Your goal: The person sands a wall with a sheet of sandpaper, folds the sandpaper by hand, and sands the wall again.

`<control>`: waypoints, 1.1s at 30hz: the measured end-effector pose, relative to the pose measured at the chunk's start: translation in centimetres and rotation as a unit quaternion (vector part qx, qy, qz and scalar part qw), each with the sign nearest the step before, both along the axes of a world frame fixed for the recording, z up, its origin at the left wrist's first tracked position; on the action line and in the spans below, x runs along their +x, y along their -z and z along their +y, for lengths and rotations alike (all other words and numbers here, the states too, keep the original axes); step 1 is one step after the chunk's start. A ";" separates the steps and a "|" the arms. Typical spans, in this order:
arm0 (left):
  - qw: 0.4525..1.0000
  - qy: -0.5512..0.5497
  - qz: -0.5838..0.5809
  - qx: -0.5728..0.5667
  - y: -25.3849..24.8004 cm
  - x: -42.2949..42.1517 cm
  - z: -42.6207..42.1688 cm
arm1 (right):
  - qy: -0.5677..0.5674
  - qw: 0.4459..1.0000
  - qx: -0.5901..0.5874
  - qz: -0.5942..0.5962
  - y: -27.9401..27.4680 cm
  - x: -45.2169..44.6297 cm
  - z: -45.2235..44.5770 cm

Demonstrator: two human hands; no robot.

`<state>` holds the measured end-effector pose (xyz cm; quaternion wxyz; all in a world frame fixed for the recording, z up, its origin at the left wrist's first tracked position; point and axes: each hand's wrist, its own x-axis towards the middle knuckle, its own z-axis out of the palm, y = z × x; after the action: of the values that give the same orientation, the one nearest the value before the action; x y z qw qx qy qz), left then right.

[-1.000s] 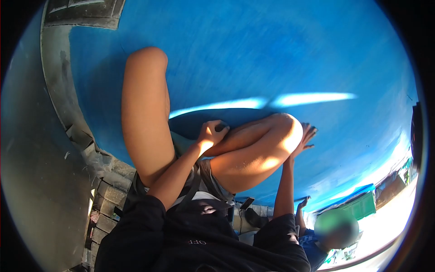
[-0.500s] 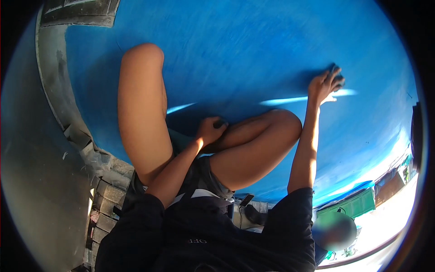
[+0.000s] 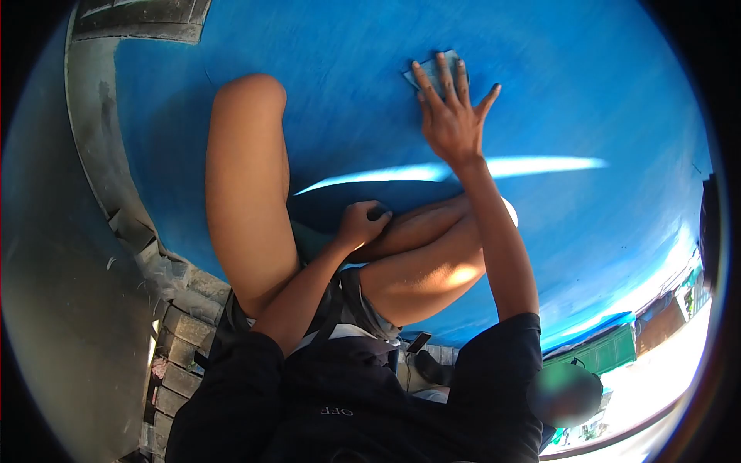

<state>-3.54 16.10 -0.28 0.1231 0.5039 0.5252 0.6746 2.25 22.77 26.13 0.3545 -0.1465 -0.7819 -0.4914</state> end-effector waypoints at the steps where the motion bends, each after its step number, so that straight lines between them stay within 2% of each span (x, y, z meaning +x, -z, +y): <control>1: 1.000 0.009 -0.006 0.005 0.1 -0.1 0.1 | 0.002 1.000 0.012 -0.003 -0.8 0.2 0.2; 3: 1.000 0.018 -0.016 0.007 0.3 0.1 0.0 | 0.028 0.999 0.018 0.012 -3.3 0.8 1.1; 5: 1.000 0.012 -0.010 -0.005 0.3 0.1 0.1 | -0.038 0.989 0.031 0.138 -6.1 1.6 2.7; 6: 1.000 0.012 -0.013 -0.006 0.2 0.1 0.0 | -0.037 0.990 0.030 0.135 -7.2 2.1 3.2; 8: 1.000 0.019 -0.020 0.010 0.2 0.1 0.0 | -0.058 0.977 0.017 0.207 -8.9 3.3 4.1; 16: 1.000 0.006 -0.023 0.009 0.3 0.2 -0.1 | -0.037 0.927 -0.114 0.354 -8.8 6.4 4.3; 19: 1.000 0.003 -0.014 0.008 0.4 0.2 0.1 | -0.048 0.923 -0.101 0.367 -6.7 5.3 4.5; 21: 1.000 0.006 -0.008 0.011 0.5 0.1 0.3 | -0.040 0.938 -0.083 0.335 -4.5 4.9 4.4; 23: 1.000 0.007 -0.010 0.016 0.3 0.1 0.1 | -0.021 0.979 -0.066 0.191 -2.5 5.2 3.2; 24: 1.000 0.009 -0.008 0.015 0.3 0.1 0.0 | -0.020 0.979 -0.067 0.193 -1.5 5.5 2.2; 26: 1.000 -0.008 0.016 0.008 0.1 0.0 -0.1 | 0.061 0.997 -0.047 0.006 0.0 6.1 0.4; 27: 1.000 -0.009 0.018 0.010 0.0 0.0 -0.1 | 0.059 0.997 -0.045 0.008 0.4 6.0 0.1; 29: 1.000 0.000 -0.001 0.021 0.1 0.1 -0.2 | 0.018 0.996 -0.053 -0.068 1.1 5.7 0.0; 31: 1.000 0.003 -0.004 0.014 0.1 0.2 -0.2 | 0.034 0.996 -0.042 -0.072 -0.1 5.5 0.3; 33: 1.000 0.006 -0.010 0.008 0.0 0.0 -0.4 | 0.069 0.994 0.016 -0.082 -2.2 5.7 0.7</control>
<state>-3.54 15.71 -0.30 0.1287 0.5009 0.5157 0.6831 7.93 23.46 28.33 0.2569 -0.1537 -0.7886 -0.5372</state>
